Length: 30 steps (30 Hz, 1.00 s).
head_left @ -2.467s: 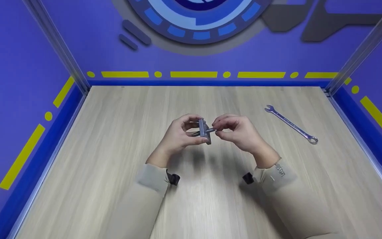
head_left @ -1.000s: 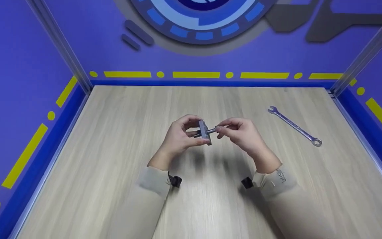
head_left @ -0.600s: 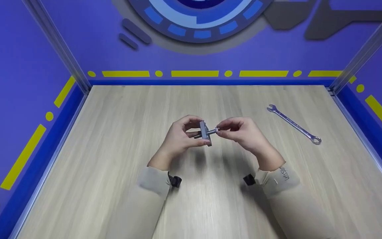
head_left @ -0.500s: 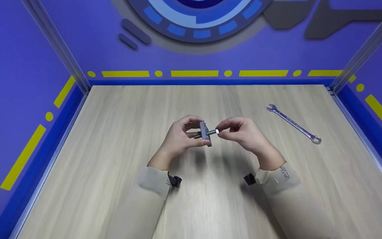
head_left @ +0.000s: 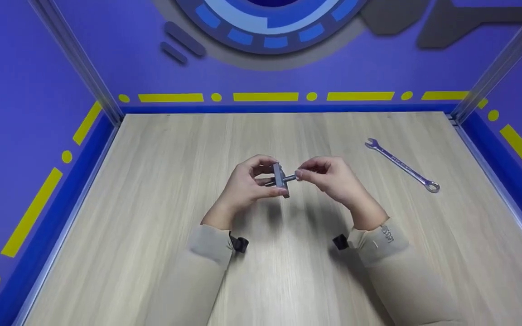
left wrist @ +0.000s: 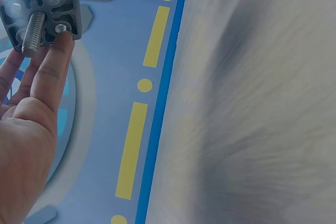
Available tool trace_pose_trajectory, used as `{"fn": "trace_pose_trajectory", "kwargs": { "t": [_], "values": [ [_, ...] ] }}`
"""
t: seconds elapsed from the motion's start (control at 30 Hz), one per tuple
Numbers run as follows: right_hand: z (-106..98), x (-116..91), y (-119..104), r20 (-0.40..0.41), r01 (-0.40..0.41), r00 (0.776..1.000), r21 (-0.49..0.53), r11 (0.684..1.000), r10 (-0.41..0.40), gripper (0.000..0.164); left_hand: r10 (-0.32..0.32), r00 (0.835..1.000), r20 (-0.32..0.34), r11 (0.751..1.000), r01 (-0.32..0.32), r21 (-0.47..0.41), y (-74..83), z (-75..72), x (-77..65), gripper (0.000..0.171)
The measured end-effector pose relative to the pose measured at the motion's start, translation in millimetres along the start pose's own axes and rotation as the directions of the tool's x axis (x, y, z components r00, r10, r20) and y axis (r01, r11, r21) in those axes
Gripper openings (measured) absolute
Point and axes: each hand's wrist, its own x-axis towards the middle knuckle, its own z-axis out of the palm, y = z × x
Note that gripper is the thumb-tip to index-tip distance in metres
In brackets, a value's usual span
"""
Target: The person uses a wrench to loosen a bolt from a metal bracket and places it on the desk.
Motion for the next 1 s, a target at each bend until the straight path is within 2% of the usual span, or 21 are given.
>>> {"fn": "trace_pose_trajectory", "kwargs": {
  "t": [0.2, 0.3, 0.53, 0.87, 1.0],
  "values": [
    [4.2, 2.1, -0.7, -0.012, -0.101, 0.995, -0.006, 0.995, 0.101, 0.044, -0.007, 1.0, 0.011, 1.0, 0.007, 0.018, 1.4, 1.8, 2.3, 0.074],
    [4.9, 2.4, -0.8, 0.009, -0.107, 0.994, 0.027, 0.994, 0.107, 0.042, -0.009, 1.0, 0.013, 1.0, 0.008, 0.025, 0.7, 1.7, 2.1, 0.075],
    [3.8, 0.9, 0.0, 0.053, -0.003, 0.999, 0.095, 0.996, -0.002, 0.02, -0.021, 1.0, 0.016, 0.999, 0.02, 0.04, -0.7, 0.7, 0.7, 0.074],
    [1.3, -1.0, 2.3, 0.029, 0.114, 0.993, 0.045, 0.992, -0.115, 0.02, -0.005, 1.0, 0.005, 1.0, 0.005, 0.03, -0.1, 0.3, 0.1, 0.074],
    [1.5, -0.4, 2.0, 0.004, 0.112, 0.994, 0.047, 0.993, -0.113, 0.023, -0.005, 1.0, -0.006, 0.999, 0.005, 0.037, 0.0, -0.5, 0.5, 0.073]
  ]
}}
